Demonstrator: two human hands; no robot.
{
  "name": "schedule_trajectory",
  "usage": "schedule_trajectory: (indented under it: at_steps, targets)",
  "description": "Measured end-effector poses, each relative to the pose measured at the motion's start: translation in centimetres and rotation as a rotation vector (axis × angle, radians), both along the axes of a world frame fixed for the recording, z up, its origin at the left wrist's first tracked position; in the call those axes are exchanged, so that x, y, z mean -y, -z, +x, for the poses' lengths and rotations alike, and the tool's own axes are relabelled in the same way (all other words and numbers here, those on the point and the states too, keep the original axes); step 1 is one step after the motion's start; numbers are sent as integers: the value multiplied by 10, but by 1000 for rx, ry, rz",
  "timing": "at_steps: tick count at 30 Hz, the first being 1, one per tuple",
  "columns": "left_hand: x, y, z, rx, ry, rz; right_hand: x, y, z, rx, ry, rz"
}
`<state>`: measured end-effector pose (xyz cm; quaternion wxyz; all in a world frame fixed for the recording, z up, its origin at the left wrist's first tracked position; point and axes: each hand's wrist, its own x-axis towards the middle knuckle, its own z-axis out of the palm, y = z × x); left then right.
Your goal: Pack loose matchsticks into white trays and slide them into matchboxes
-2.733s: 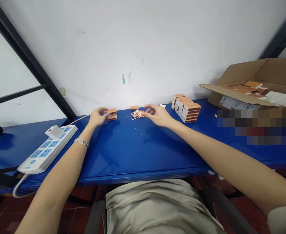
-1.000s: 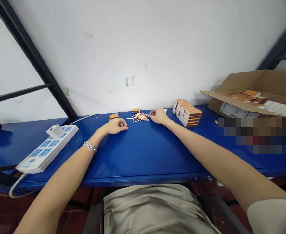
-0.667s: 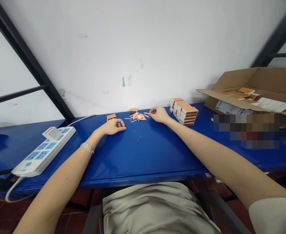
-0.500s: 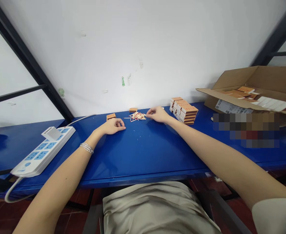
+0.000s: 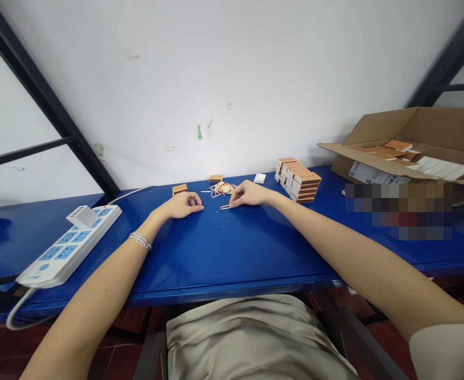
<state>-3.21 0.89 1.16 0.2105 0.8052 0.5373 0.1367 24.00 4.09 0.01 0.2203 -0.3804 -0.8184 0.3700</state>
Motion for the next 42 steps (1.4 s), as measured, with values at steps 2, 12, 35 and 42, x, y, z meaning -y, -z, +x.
schedule_trajectory:
  at_steps: [2, 12, 35, 42]
  targets:
    - [0, 0, 0, 6, 0, 2, 1, -1, 0, -17, 18, 1]
    - [0, -1, 1, 19, -3, -15, -4, 2, 1, -10, 74, 65]
    - [2, -2, 1, -14, -5, -15, -23, 26, -10, 277, 412, 409]
    - [2, -3, 2, -10, -7, -19, -20, 16, -8, 327, 409, 328]
